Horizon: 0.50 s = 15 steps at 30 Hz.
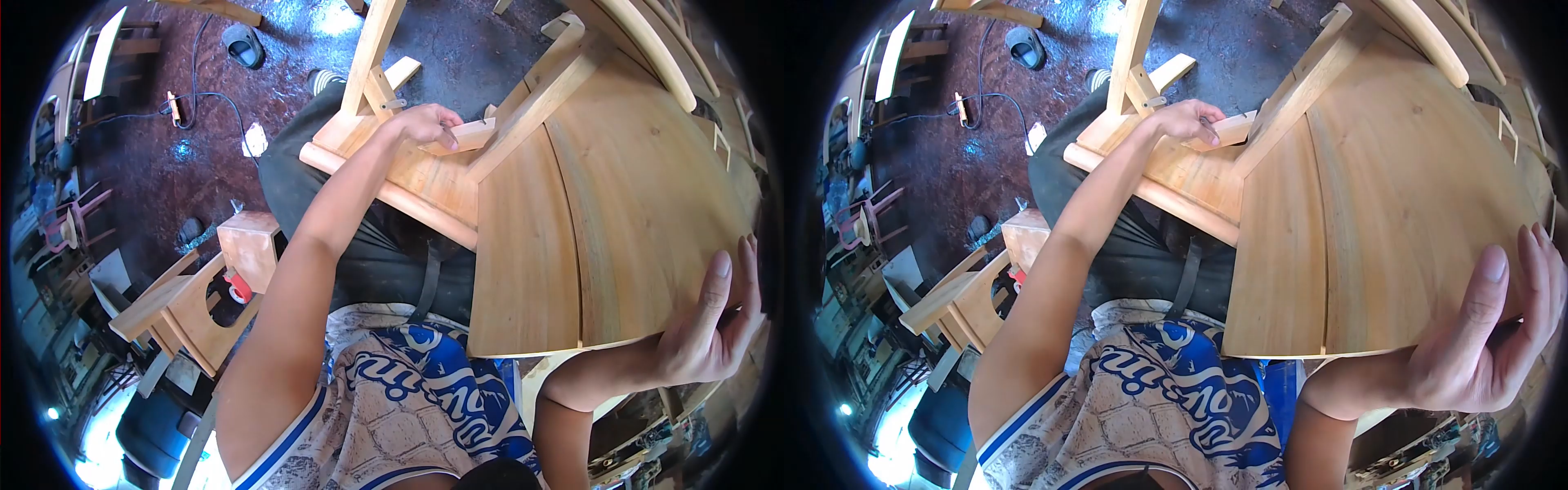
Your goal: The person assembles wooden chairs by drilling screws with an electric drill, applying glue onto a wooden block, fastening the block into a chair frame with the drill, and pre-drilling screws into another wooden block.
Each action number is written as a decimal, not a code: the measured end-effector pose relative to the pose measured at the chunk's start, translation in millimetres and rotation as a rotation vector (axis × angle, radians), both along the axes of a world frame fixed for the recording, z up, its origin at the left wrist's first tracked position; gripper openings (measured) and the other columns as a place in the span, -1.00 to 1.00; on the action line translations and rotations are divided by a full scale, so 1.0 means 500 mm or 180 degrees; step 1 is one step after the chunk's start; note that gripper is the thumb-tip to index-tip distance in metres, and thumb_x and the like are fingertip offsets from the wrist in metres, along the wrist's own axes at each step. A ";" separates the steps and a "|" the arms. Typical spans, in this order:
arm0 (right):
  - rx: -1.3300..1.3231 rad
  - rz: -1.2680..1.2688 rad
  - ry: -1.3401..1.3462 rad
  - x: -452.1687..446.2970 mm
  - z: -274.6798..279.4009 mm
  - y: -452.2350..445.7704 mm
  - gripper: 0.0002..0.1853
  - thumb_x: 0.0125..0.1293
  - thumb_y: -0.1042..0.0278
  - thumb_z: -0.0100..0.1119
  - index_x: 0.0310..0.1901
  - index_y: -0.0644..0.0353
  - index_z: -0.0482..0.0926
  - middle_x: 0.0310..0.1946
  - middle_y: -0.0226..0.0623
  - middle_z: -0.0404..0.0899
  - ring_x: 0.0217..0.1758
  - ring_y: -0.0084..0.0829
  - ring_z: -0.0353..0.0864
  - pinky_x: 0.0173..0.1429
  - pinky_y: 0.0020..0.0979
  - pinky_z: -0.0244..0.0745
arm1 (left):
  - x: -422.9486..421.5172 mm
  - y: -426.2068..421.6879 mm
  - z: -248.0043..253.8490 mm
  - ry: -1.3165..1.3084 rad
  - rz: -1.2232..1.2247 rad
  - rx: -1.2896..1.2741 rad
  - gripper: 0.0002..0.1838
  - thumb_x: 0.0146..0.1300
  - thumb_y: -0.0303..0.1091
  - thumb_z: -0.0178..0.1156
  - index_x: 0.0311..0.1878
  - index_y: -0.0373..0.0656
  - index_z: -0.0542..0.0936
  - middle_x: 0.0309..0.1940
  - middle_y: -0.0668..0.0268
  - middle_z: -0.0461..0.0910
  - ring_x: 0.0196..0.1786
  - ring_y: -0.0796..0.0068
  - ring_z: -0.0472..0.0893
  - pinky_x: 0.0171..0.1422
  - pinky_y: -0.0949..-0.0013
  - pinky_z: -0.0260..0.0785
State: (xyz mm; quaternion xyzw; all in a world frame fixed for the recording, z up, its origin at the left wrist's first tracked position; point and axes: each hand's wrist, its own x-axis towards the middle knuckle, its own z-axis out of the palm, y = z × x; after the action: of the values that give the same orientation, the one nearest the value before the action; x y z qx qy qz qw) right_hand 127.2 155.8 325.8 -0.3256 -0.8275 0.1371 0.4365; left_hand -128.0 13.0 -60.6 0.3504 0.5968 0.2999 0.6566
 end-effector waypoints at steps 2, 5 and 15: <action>-0.0061 -0.0053 0.0033 -0.002 -0.001 -0.004 -0.75 0.30 0.58 0.36 -0.02 0.51 0.67 -0.01 0.07 0.70 0.01 -0.30 0.68 0.20 -0.35 0.58 | 0.000 -0.001 -0.011 -0.0009 -0.0009 0.0027 -0.48 0.04 -0.36 0.52 0.14 -0.12 0.68 -0.12 0.43 0.75 -0.09 0.61 0.67 0.03 0.46 0.44; -0.0182 -0.0218 0.0101 -0.010 -0.002 -0.014 -0.76 0.30 0.57 0.36 -0.03 0.49 0.68 -0.04 0.04 0.71 -0.04 -0.34 0.69 0.14 -0.39 0.60 | 0.000 0.001 -0.006 0.0276 -0.0143 0.0118 -0.49 0.04 -0.36 0.51 0.12 -0.13 0.69 -0.13 0.40 0.75 -0.08 0.58 0.67 0.06 0.43 0.45; -0.0286 -0.0169 0.0210 -0.004 0.000 -0.008 -0.76 0.30 0.55 0.37 -0.04 0.47 0.70 -0.13 -0.07 0.72 -0.17 -0.43 0.67 0.02 -0.47 0.61 | 0.012 0.007 0.004 0.0549 -0.0388 -0.0039 -0.46 0.00 -0.27 0.52 0.13 -0.08 0.70 -0.11 0.33 0.77 -0.03 0.49 0.68 0.13 0.39 0.44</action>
State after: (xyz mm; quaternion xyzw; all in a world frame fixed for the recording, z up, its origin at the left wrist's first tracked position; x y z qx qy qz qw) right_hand 125.3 152.0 325.8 -0.3620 -0.7967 0.1731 0.4520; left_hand -121.9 16.7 -58.4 0.4066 0.6305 0.2244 0.6220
